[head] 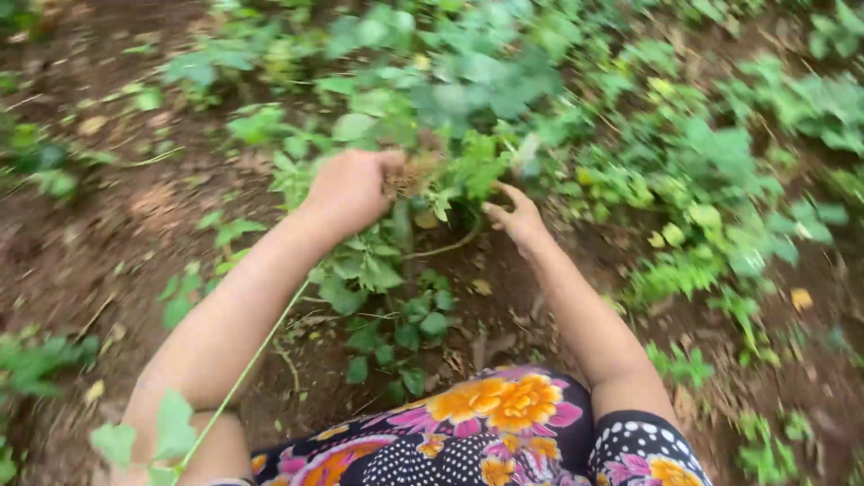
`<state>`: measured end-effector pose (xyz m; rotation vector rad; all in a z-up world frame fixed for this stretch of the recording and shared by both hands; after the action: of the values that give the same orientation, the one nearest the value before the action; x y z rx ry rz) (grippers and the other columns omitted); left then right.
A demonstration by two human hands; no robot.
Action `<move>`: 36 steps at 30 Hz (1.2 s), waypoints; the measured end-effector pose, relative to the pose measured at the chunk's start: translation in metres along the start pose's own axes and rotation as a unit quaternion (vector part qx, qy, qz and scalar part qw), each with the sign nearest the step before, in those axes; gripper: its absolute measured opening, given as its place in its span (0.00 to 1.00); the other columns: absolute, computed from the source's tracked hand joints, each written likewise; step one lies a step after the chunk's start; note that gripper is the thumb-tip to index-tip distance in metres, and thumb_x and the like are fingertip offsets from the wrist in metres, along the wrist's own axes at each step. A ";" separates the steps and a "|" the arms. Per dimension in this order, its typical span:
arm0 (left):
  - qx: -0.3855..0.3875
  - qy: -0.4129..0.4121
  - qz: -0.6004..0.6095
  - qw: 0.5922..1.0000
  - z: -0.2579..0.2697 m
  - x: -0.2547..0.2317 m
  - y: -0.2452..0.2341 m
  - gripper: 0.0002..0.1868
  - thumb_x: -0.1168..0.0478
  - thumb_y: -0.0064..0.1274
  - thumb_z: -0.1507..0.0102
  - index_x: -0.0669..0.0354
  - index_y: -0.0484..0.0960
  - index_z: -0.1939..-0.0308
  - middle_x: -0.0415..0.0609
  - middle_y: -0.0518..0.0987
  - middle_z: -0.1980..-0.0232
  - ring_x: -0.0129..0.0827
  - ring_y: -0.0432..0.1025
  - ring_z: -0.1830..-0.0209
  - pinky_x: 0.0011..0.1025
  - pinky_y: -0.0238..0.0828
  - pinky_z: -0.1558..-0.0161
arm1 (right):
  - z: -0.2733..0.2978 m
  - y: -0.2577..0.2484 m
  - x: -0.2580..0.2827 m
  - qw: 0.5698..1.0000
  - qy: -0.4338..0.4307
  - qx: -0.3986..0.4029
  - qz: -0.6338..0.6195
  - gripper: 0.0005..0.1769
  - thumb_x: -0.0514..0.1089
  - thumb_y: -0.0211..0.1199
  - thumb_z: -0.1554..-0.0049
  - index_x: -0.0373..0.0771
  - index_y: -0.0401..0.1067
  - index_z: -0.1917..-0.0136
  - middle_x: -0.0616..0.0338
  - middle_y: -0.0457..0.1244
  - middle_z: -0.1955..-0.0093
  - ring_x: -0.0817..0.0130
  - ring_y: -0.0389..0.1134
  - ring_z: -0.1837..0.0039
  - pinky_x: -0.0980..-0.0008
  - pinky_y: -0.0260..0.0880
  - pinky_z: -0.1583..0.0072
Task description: The person removes weeds by hand from a garden bed, pulling them out and discarding them to clear the soil around the plants.
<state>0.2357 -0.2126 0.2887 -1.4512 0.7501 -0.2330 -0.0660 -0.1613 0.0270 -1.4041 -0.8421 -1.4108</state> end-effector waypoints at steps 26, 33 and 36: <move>-0.199 -0.124 -0.187 0.954 0.176 0.175 -0.179 0.42 0.83 0.48 0.56 0.49 0.82 0.40 0.51 0.85 0.59 0.50 0.80 0.52 0.48 0.73 0.48 | -0.064 0.271 0.165 0.783 -0.466 0.196 0.362 0.18 0.32 0.56 0.37 0.47 0.78 0.38 0.62 0.72 0.44 0.64 0.72 0.39 0.60 0.67 0.33; -0.242 -0.032 -0.257 0.935 0.147 0.165 -0.209 0.31 0.75 0.55 0.49 0.45 0.85 0.43 0.45 0.85 0.63 0.45 0.81 0.57 0.43 0.75 0.51 | -0.092 0.175 0.252 0.766 -0.577 -0.012 0.284 0.15 0.32 0.57 0.36 0.44 0.81 0.44 0.55 0.72 0.47 0.58 0.74 0.43 0.60 0.71 0.36; -0.279 -0.022 -0.249 0.927 0.112 0.139 -0.190 0.22 0.62 0.59 0.46 0.38 0.83 0.47 0.41 0.82 0.68 0.44 0.80 0.61 0.45 0.76 0.56 | -0.088 0.164 0.242 0.752 -0.583 -0.040 0.305 0.17 0.29 0.57 0.41 0.39 0.80 0.43 0.49 0.72 0.49 0.51 0.74 0.44 0.55 0.71 0.37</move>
<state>0.4614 -0.2292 0.4174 -2.1791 0.4057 -0.3952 0.0825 -0.3319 0.2319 -2.3564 -0.8863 0.0825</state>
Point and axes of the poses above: each hand's wrist, its own z-axis away from the middle knuckle, its own y-axis out of the palm, x = y × z, the point moved 8 cm from there along -z, towards the middle knuckle
